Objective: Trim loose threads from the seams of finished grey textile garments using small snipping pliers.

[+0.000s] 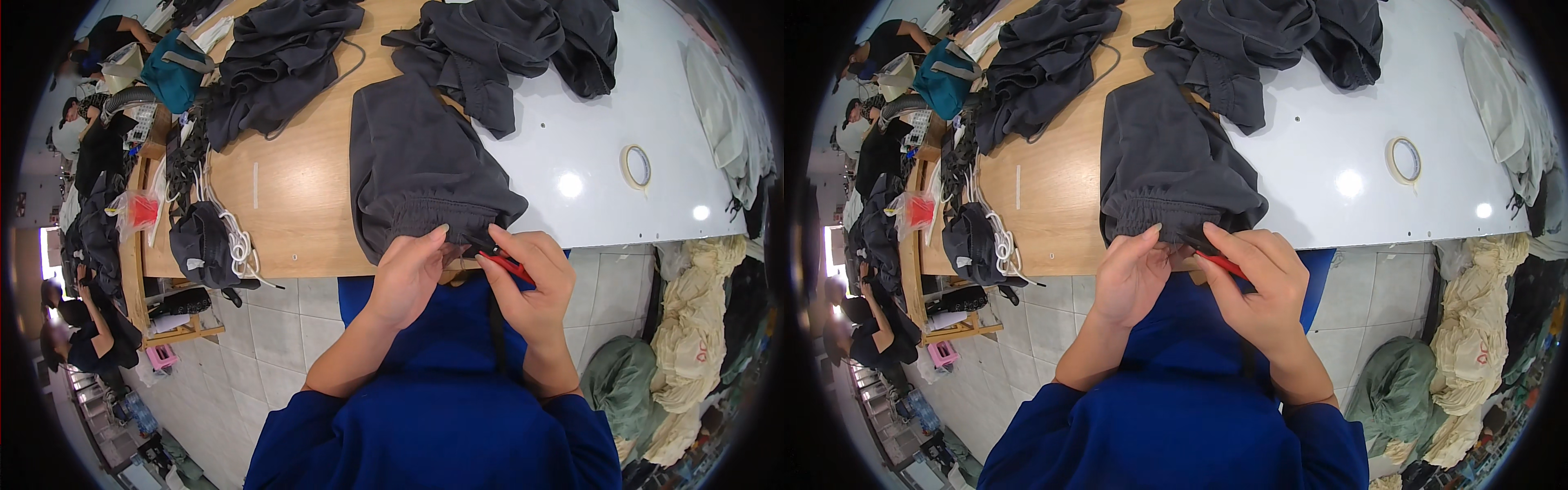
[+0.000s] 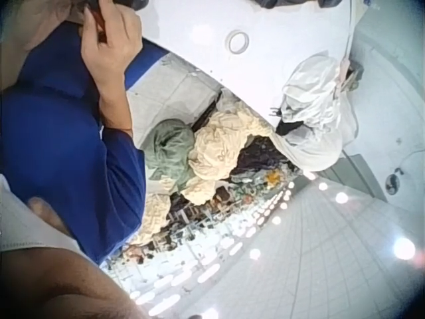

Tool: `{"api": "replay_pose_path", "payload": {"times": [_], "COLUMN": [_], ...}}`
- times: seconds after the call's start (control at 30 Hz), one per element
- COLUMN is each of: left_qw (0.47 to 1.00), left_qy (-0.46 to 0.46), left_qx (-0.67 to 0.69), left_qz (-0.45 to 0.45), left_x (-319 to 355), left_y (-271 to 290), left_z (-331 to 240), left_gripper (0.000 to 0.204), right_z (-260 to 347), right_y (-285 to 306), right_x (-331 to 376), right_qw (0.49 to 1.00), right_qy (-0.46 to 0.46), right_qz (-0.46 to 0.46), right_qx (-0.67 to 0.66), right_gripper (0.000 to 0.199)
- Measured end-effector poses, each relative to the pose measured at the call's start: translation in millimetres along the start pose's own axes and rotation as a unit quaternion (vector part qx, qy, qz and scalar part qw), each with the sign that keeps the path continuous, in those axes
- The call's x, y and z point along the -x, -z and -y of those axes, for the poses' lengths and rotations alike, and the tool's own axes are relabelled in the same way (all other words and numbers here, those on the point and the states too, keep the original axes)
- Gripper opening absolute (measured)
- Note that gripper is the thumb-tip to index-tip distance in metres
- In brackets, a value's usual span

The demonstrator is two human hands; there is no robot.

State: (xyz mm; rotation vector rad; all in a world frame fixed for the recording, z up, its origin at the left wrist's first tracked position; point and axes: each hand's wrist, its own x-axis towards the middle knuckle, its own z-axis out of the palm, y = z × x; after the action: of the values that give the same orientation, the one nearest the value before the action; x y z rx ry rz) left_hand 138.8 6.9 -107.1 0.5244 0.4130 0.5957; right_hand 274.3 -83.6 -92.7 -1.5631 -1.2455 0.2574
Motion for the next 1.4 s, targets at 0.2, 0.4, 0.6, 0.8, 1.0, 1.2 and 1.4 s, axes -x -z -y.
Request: {"api": "replay_pose_path", "payload": {"times": [0.2, 0.4, 0.6, 0.8, 1.0, 1.2, 1.4], "left_qw": [1.000, 0.999, 1.000, 1.000, 1.000, 1.000, 0.999], "left_qy": [0.008, 0.008, 0.014, 0.017, 0.015, 0.017, 0.012], "left_qx": [-0.017, -0.043, -0.011, -0.009, -0.004, -0.014, -0.033], "left_qz": [0.001, -0.007, -0.018, -0.019, -0.020, -0.015, -0.016], "left_x": [0.6, -0.1, -1.4, -2.3, -1.5, -1.5, -0.9], "left_y": [-2.2, -1.8, -1.3, -3.4, -3.2, -0.8, 0.8], "left_z": [1.3, 0.7, 0.3, 1.5, 1.0, 1.7, 2.9], "left_gripper": [0.031, 0.031, 0.031, 0.031, 0.031, 0.031, 0.029], "right_z": [-1.2, -5.4, -3.6, -4.1, -7.4, -4.5, -3.6], "right_y": [-1.0, 0.1, 2.1, -1.4, -1.2, -2.2, -2.5], "right_x": [-0.2, 2.2, 6.9, 4.1, 5.5, 5.2, 1.1], "right_qw": [1.000, 1.000, 0.999, 1.000, 1.000, 1.000, 1.000], "right_qy": [-0.002, -0.013, -0.030, -0.001, 0.003, -0.005, 0.024], "right_qz": [-0.001, -0.004, -0.002, -0.011, 0.007, -0.015, 0.006], "right_qx": [-0.008, -0.011, -0.019, -0.006, 0.015, 0.002, 0.006], "right_gripper": [0.035, 0.032, 0.034, 0.035, 0.036, 0.035, 0.034]}}
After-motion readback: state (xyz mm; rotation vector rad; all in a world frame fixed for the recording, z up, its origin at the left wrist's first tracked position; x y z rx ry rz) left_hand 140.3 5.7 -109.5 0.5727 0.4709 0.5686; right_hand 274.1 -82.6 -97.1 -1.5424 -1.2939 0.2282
